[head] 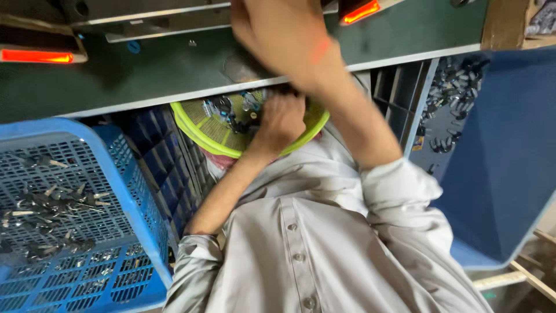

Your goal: The person picks small metal components one at a time from a green sieve basket on their lap, turns and checks each piece by hand, and places selected pieces into blue plastic baskets or feeds them into the bench machine, occasionally reaching into the machine area.

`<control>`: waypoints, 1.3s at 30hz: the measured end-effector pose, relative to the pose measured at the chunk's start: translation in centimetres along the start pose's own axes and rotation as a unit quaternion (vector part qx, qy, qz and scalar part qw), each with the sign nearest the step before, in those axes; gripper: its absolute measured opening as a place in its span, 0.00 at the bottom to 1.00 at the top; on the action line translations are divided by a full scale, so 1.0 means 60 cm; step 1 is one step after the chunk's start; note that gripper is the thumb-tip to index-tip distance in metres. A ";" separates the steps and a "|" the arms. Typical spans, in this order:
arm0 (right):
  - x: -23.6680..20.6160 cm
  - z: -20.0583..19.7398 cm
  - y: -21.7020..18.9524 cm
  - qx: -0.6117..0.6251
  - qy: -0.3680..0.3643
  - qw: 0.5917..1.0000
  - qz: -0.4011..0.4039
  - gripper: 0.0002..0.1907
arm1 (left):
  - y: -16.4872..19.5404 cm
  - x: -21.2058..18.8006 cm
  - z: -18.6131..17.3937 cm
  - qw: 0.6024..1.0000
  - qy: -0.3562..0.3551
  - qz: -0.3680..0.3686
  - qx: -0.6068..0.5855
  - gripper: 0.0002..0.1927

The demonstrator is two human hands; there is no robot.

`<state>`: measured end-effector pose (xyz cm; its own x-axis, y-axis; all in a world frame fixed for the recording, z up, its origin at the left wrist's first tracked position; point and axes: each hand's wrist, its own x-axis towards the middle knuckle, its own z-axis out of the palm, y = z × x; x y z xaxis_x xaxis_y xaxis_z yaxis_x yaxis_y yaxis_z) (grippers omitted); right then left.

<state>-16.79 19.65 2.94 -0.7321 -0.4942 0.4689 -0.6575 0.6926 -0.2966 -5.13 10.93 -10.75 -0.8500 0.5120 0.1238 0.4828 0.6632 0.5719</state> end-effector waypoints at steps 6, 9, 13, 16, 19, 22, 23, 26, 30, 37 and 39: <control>-0.113 -0.071 -0.084 0.182 0.221 0.956 0.056 0.11 | 0.006 -0.035 -0.055 0.963 -0.080 -0.122 -0.228 0.11; -0.177 -0.053 -0.073 0.229 0.137 0.956 0.121 0.11 | 0.014 -0.060 -0.109 0.944 -0.055 -0.213 -0.246 0.10; -0.236 -0.020 -0.075 0.356 0.025 0.906 0.225 0.13 | 0.020 -0.070 -0.158 0.908 -0.013 -0.173 -0.382 0.11; -0.266 0.005 -0.087 0.427 -0.004 0.851 0.305 0.18 | 0.021 -0.072 -0.173 0.887 -0.007 -0.149 -0.437 0.12; -0.291 0.020 -0.098 0.478 0.056 0.756 0.443 0.12 | 0.022 -0.077 -0.179 0.811 0.014 -0.175 -0.557 0.17; -0.304 0.028 -0.101 0.366 0.064 0.877 0.304 0.13 | 0.021 -0.082 -0.187 0.805 0.030 -0.145 -0.574 0.24; -0.305 0.030 -0.102 0.393 0.067 0.864 0.308 0.12 | 0.021 -0.082 -0.190 0.831 0.032 -0.141 -0.537 0.22; -0.298 0.036 -0.104 0.506 0.079 0.796 0.323 0.11 | 0.025 -0.080 -0.202 0.898 0.097 -0.125 -0.410 0.15; -0.285 0.044 -0.116 0.618 0.136 0.650 0.422 0.15 | 0.035 -0.070 -0.214 0.917 0.195 -0.077 -0.340 0.10; -0.243 0.051 -0.119 0.595 0.176 0.697 0.359 0.20 | 0.049 -0.080 -0.235 0.899 0.179 -0.130 -0.377 0.08; -0.210 0.035 -0.102 0.654 0.187 0.652 0.335 0.19 | 0.045 -0.095 -0.248 0.870 0.183 -0.145 -0.434 0.08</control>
<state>-3.91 20.50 -2.91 -0.9992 0.0220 -0.0334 0.0190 -0.4736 -0.8805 -2.14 1.69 2.18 -0.9964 0.0788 0.0307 0.0302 -0.0078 0.9995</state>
